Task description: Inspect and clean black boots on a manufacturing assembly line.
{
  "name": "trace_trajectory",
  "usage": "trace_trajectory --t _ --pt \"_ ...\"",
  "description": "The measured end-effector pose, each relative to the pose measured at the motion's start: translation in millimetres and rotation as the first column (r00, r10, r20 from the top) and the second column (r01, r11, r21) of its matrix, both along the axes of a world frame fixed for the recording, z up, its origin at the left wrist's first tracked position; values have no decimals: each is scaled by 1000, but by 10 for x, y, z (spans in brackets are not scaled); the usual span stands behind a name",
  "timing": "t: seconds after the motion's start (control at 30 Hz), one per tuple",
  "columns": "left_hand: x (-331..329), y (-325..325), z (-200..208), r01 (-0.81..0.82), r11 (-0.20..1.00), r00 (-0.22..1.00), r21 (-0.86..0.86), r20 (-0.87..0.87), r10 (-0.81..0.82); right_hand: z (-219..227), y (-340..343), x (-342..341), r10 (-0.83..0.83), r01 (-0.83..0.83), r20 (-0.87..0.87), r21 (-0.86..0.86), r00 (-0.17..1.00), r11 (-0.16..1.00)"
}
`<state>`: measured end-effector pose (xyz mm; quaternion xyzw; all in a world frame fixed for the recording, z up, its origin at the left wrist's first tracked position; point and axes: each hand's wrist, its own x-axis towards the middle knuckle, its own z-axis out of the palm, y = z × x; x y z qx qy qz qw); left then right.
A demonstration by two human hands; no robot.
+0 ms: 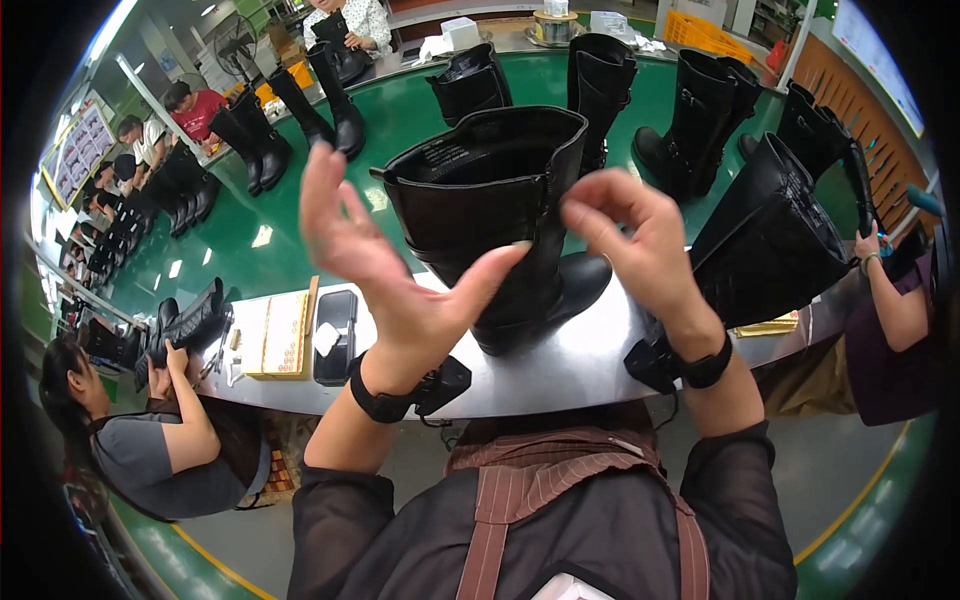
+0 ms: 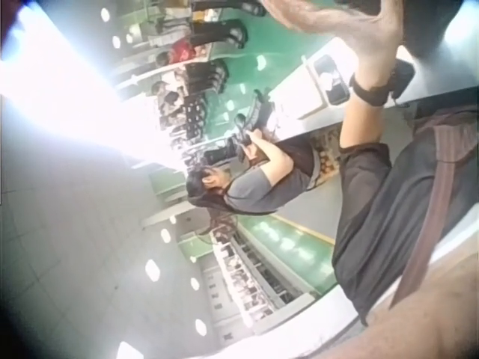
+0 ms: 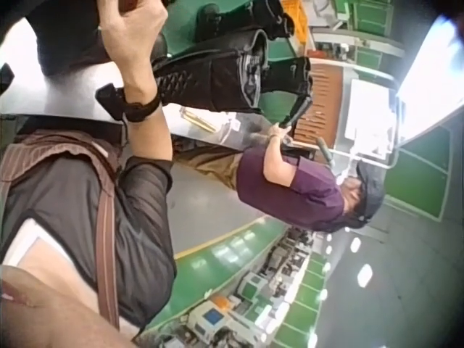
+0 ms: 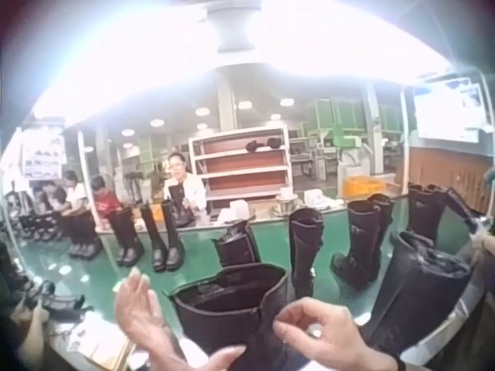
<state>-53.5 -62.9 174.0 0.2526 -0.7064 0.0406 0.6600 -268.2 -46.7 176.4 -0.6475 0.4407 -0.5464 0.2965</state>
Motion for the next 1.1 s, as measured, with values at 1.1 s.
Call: trace_trajectory --t 1.1 --pt "65 156 -1512 382 282 878 880 -251 -407 123 -22 71 410 -493 497 42 765 869"
